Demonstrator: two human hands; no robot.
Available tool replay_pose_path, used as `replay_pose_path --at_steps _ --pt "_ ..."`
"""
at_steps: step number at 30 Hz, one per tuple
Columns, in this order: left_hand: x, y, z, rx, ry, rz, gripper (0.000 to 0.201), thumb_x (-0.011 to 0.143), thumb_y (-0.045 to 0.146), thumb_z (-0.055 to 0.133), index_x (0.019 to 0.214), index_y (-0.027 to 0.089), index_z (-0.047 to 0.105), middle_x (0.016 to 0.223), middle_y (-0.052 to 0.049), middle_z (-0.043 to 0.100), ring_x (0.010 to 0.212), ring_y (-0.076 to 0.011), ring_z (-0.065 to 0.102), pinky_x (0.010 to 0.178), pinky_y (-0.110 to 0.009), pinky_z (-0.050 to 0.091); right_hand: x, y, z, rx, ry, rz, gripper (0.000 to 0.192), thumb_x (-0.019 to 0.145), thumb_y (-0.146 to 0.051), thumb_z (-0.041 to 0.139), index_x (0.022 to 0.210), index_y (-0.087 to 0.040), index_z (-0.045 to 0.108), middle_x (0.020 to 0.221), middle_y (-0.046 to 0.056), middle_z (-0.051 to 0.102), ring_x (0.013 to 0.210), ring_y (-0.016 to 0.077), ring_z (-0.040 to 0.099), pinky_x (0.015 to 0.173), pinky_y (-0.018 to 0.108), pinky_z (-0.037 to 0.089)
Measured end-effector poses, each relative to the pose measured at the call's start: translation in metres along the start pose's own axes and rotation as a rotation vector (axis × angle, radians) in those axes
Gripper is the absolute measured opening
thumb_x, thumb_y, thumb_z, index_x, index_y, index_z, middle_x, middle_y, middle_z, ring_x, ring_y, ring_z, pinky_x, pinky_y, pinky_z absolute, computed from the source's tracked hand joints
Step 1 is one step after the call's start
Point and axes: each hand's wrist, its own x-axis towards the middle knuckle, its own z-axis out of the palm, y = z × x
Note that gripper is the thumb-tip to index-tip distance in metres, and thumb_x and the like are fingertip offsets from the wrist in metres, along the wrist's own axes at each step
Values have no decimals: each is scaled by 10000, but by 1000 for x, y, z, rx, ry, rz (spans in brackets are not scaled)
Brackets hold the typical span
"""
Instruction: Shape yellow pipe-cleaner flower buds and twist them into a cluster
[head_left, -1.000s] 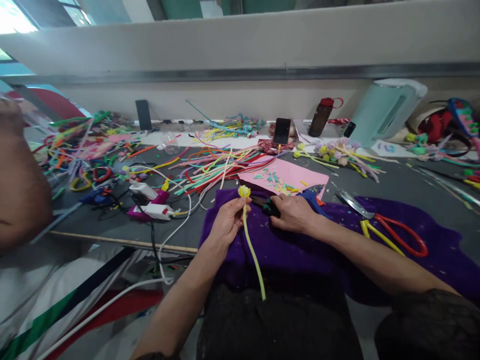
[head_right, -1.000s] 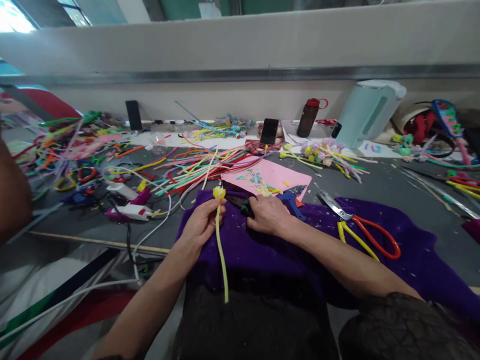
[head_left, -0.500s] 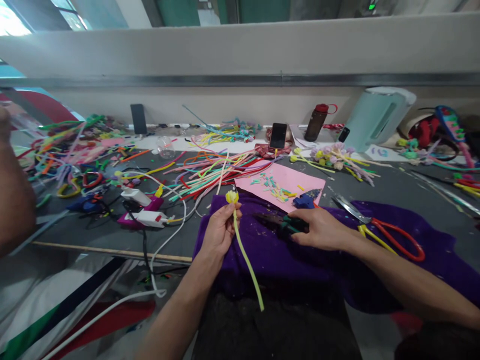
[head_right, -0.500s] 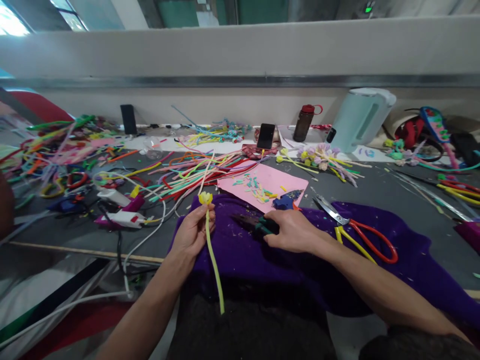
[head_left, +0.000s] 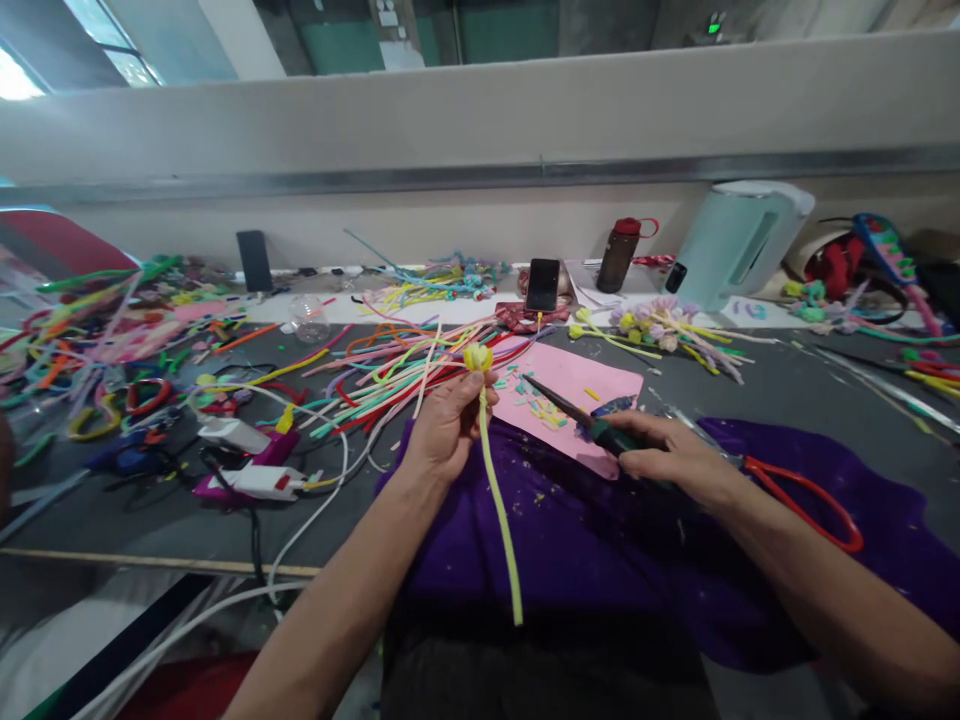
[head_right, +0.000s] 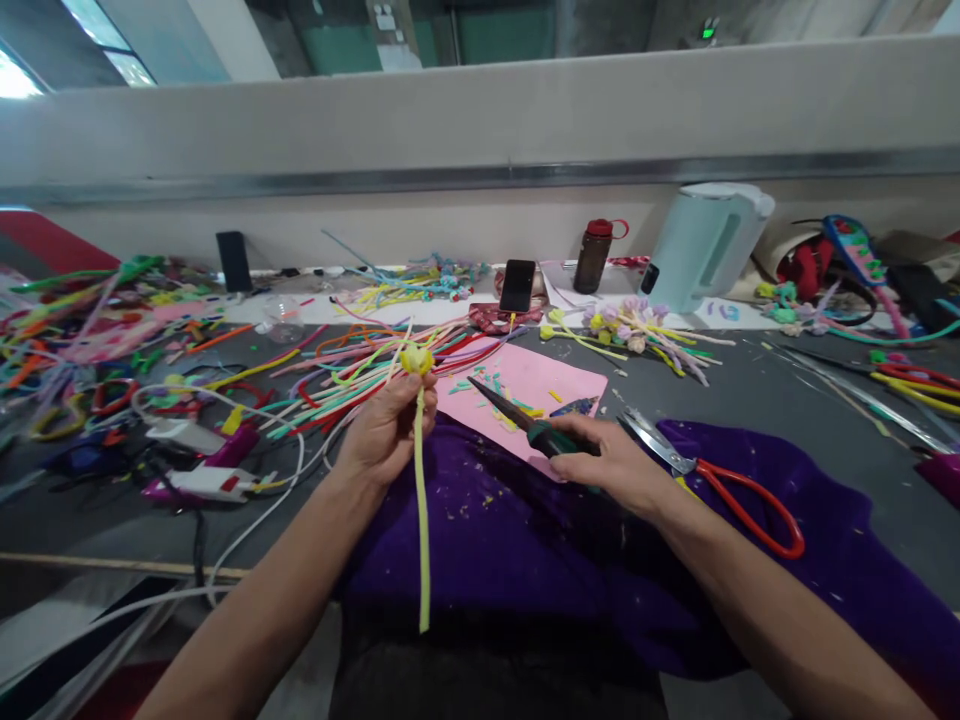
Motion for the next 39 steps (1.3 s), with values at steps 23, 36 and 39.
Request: replay_pose_path --at_steps 23,36,39 --pt "-8 -24 -8 -70 -149 -326 266 653 361 698 725 116 624 549 6 546 402 -33 439 368 -130 320 20 14 6 391 105 136 332 726 -260 505 1047 -217 578 897 6 582 698 134 500 574 230 374" --pt "-11 -30 -4 57 -215 -264 208 669 350 685 739 156 661 585 -11 562 512 -68 465 458 -161 349 29 25 8 197 99 142 189 674 -311 625 652 -155 522 565 -49 437 516 74 381 463 186 302" --pt "-14 -30 -4 173 -356 -94 206 682 363 671 714 159 676 636 -36 591 601 -110 506 532 -204 385 27 27 11 35 112 99 182 702 -304 585 635 -157 500 552 -57 397 512 72 357 453 182 268"
